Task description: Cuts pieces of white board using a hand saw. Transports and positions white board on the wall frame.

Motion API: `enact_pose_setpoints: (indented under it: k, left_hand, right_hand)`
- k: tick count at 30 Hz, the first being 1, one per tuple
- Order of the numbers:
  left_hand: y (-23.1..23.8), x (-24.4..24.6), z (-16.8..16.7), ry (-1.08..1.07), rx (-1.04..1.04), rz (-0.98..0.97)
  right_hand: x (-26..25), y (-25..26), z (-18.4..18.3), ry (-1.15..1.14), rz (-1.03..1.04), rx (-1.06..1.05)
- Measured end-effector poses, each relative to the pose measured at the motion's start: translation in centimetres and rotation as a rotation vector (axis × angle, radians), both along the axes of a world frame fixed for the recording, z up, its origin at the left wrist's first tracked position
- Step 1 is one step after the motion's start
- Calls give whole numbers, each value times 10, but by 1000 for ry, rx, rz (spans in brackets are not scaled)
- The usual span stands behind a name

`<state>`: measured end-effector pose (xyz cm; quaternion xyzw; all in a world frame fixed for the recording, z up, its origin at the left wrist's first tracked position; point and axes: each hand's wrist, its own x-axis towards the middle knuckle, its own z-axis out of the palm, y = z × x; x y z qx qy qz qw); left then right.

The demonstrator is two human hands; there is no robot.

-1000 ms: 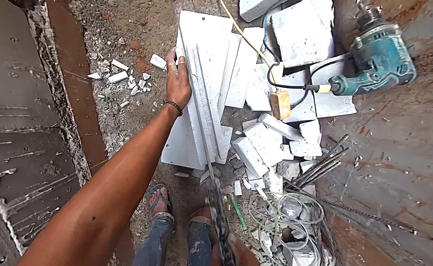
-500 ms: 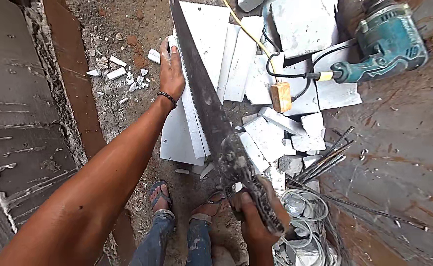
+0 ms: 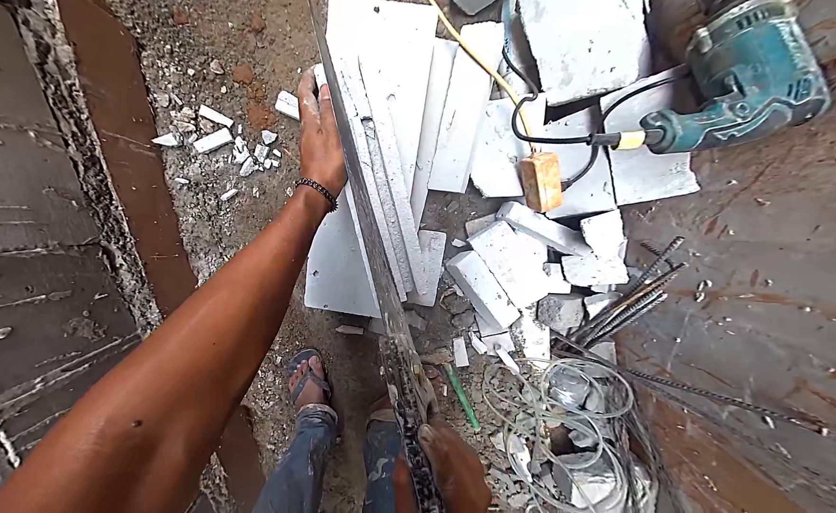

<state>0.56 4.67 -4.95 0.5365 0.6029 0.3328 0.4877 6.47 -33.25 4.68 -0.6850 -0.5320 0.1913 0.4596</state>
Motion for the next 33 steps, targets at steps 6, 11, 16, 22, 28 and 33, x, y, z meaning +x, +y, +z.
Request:
enact_pose_setpoints:
  k: [6,11,16,22,28,33]
  left_hand:
    - [6,1,-3,95,33,-17]
    - [4,5,-2,84,20,-11]
    - [7,-2,-13,98,35,-5]
    - [2,-1,-5,151,37,-14]
    - [5,-1,-1,112,33,0]
    - [1,0,-1,92,6,7]
  right_hand:
    - [5,-54,27,31,-29,-157]
    - [4,-26,-3,-4,-73,-7]
    - [38,-33,-6,264,-249,-164]
    - [16,-44,8,-4,-155,-107]
    - [-1,-56,-2,66,-38,-38]
    - [0,-12,-20,43,-67,35]
